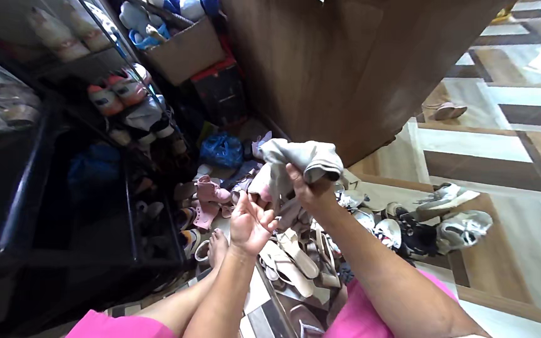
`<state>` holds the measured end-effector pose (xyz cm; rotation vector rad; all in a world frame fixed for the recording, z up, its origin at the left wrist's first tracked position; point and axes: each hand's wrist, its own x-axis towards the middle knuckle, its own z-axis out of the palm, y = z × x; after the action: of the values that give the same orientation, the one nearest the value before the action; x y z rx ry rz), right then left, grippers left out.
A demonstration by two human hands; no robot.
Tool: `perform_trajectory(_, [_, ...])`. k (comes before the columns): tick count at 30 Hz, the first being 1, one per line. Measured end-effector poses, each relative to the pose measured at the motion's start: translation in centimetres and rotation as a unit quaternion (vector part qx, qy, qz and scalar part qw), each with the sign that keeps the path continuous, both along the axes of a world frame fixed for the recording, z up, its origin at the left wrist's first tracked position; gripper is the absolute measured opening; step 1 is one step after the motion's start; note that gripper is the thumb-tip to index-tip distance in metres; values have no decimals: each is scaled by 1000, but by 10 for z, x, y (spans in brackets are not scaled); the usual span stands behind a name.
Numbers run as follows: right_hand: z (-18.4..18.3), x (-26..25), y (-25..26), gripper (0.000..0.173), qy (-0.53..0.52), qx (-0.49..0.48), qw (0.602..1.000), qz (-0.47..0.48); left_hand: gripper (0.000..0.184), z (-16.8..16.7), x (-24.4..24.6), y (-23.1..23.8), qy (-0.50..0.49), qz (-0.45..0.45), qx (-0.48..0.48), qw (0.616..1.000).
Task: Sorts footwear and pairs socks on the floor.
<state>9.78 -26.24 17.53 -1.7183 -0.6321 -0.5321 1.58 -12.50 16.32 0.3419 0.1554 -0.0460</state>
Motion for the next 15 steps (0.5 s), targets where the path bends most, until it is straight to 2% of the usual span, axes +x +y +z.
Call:
perform_trajectory(2, [-6, -1, -1, 22, -63, -85, 994, 25, 57, 2, 0, -3, 26, 14, -11, 999])
perform_trajectory(3, [-10, -2, -2, 22, -58, -135, 989, 32, 56, 3, 0, -2, 28, 17, -27, 999])
perform_trajectory(5, [-17, 1, -6, 33, 39, -202, 978, 33, 54, 0, 0, 1, 13, 9, -53, 998])
perform_trajectory(7, [-28, 15, -10, 33, 79, -235, 968, -25, 54, -1, 1, 3, 17, 15, -47, 999])
perform_trajectory(9, [-28, 30, -17, 34, 126, -210, 967, -73, 56, -1, 3, 5, 15, 25, -39, 999])
perform_trajectory(12, [-9, 27, -20, 42, 143, -96, 980, -97, 61, -1, 5, 5, 23, 40, -7, 999])
perform_trajectory(14, [2, 13, -13, 34, 93, -66, 993, -42, 62, 0, 5, 0, 28, 30, 50, 998])
perform_trajectory(15, [3, 4, -9, 29, 63, -82, 995, 4, 61, -2, 4, -2, 17, 15, 85, 996])
